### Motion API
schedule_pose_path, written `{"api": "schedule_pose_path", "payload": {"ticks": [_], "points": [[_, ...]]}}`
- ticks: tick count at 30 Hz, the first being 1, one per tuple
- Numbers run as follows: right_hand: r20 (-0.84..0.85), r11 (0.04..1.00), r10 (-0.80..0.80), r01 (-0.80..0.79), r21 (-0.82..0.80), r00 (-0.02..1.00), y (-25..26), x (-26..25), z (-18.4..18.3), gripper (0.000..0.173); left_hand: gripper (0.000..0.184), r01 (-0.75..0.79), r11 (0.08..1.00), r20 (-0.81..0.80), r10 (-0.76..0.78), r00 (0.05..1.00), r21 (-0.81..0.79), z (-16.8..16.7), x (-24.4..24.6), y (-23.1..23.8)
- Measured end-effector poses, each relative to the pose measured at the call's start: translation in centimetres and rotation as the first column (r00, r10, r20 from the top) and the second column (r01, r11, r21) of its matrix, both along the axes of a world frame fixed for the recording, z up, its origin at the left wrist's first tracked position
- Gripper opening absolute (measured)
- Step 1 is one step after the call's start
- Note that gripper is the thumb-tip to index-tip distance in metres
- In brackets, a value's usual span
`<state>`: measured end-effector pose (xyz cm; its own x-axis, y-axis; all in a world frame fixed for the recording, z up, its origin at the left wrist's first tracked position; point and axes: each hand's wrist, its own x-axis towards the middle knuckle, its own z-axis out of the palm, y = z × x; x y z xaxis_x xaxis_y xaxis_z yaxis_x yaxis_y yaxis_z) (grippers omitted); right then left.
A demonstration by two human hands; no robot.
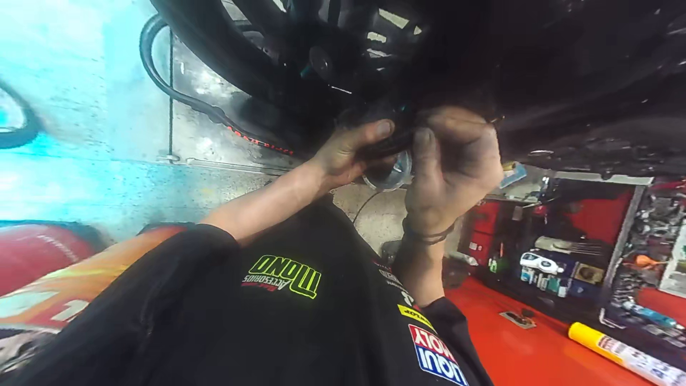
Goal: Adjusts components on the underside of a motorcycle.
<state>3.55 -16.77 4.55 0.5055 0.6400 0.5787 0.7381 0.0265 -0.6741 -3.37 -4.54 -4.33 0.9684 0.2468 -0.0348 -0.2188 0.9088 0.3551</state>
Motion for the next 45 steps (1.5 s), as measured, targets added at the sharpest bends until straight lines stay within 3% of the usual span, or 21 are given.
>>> {"api": "schedule_pose_path", "payload": {"ticks": [9, 17, 24, 28, 30, 33, 36, 38, 41, 45], "points": [[-0.095, 0.983, -0.14, 0.15, 0.107, 0.986, 0.5, -1.8, -2.0, 0.016, 0.026, -0.027, 1.0, 0.009, 0.027, 1.0, 0.002, -0.7, 0.2, -0.5], [-0.011, 0.966, -0.245, 0.244, 0.085, 0.97, 1.0, -1.7, -2.2, 0.012, 0.022, -0.054, 0.997, 0.145, 0.046, 0.988, 0.053, -1.9, 0.9, -1.0], [0.101, 0.934, -0.304, 0.317, -0.165, 0.947, -0.7, -3.6, -1.1, 0.017, 0.022, -0.082, 0.993, 0.142, 0.07, 0.987, 0.079, -2.2, 1.1, -1.4], [0.048, 0.911, -0.322, 0.324, -0.257, 0.945, -1.1, -3.2, 0.2, 0.015, 0.016, -0.085, 0.992, 0.151, 0.069, 0.986, 0.097, -2.4, 1.0, -1.6], [0.049, 0.921, -0.283, 0.285, -0.264, 0.958, -1.2, -1.3, 0.5, 0.017, 0.016, -0.072, 0.991, 0.163, 0.053, 0.985, 0.111, -2.7, 1.1, -1.5], [0.166, 0.89, 0.004, 0.073, -0.45, 0.986, -2.2, 2.3, 2.5, 0.027, 0.022, -0.047, 0.986, 0.142, 0.024, 0.99, 0.16, -2.7, 0.8, -1.2], [0.424, 0.795, 0.356, -0.031, -0.606, 0.832, -2.4, 4.4, 4.4, 0.028, 0.029, -0.052, 0.983, 0.103, 0.034, 0.994, 0.174, -2.6, 0.7, -1.1], [0.496, 0.741, 0.492, -0.046, -0.67, 0.715, -2.0, 5.4, 4.9, 0.029, 0.026, -0.078, 0.984, 0.104, 0.062, 0.993, 0.16, -2.7, 0.7, -1.3], [0.458, 0.715, 0.477, -0.028, -0.699, 0.75, -1.6, 5.0, 4.8, 0.035, 0.024, -0.11, 0.987, 0.123, 0.095, 0.988, 0.12, -3.1, 0.9, -1.5], [0.401, 0.653, 0.254, 0.15, -0.742, 0.88, -1.4, 2.5, 4.3, 0.044, 0.021, -0.143, 0.987, 0.152, 0.131, 0.98, 0.07, -3.4, 1.1, -1.7]]}}
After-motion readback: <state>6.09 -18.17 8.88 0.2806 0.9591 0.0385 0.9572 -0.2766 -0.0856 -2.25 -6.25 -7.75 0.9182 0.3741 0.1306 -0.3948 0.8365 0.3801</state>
